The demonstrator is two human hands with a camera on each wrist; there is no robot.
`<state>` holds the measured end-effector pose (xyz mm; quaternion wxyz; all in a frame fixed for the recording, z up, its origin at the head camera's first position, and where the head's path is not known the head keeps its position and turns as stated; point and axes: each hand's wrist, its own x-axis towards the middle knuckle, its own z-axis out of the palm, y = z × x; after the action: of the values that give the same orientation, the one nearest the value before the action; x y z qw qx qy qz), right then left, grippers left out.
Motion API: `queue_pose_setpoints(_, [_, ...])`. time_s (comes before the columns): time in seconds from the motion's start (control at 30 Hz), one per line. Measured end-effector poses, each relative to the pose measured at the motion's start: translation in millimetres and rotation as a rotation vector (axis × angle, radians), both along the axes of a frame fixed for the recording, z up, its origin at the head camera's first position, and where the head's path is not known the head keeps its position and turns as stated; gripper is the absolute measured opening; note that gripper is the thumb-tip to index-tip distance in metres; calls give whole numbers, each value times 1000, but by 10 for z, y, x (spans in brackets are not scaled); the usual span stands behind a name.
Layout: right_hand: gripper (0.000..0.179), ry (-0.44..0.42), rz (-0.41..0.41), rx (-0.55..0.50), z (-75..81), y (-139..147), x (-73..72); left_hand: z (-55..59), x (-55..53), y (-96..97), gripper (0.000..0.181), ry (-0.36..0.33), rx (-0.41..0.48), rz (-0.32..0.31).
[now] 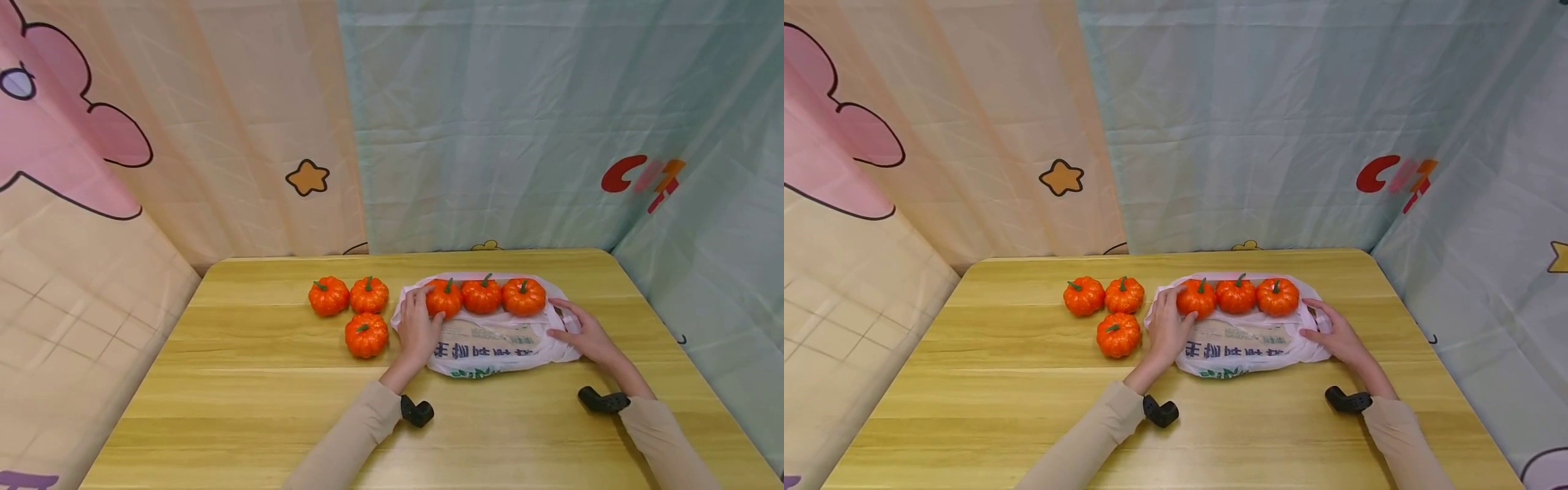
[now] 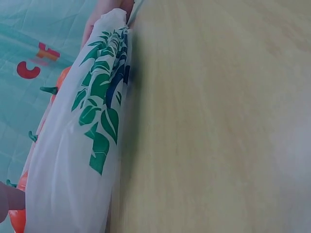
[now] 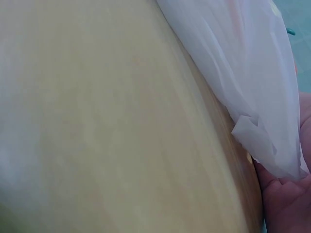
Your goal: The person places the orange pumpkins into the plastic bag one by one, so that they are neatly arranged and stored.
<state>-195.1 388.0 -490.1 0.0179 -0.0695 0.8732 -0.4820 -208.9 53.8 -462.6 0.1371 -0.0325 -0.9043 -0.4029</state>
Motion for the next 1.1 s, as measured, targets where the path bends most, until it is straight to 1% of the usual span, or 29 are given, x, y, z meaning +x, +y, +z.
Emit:
queue_pose_setpoints(0.17, [68, -7, 2, -8, 35, -24, 18, -5, -6, 21, 50, 0, -12, 34])
queue_pose_setpoints(0.33, [69, -19, -1, -8, 56, -34, 21, 5, 5, 29, 49, -4, -25, 34])
queue_pose_setpoints(0.47, [69, -29, 1, -5, 65, -32, 13, 58, 42, 20, 48, -12, -20, 4])
queue_pose_setpoints(0.6, [69, -29, 7, -10, 81, -29, 10, 155, 95, -14, 48, -18, -10, -42])
queue_pose_setpoints(0.67, [69, -25, 12, -13, 89, -38, 0, 210, 120, -54, 48, -7, -4, -57])
queue_pose_setpoints(0.73, [68, -22, 15, -15, 98, -45, -5, 264, 144, -105, 47, 18, -2, -68])
queue_pose_setpoints(0.9, [67, -7, 14, 8, 105, -42, -9, 383, 207, -275, 45, 78, 15, -78])
queue_pose_setpoints(1.1, [66, 22, 7, 25, 98, -41, -2, 472, 263, -536, 43, 122, 105, -65])
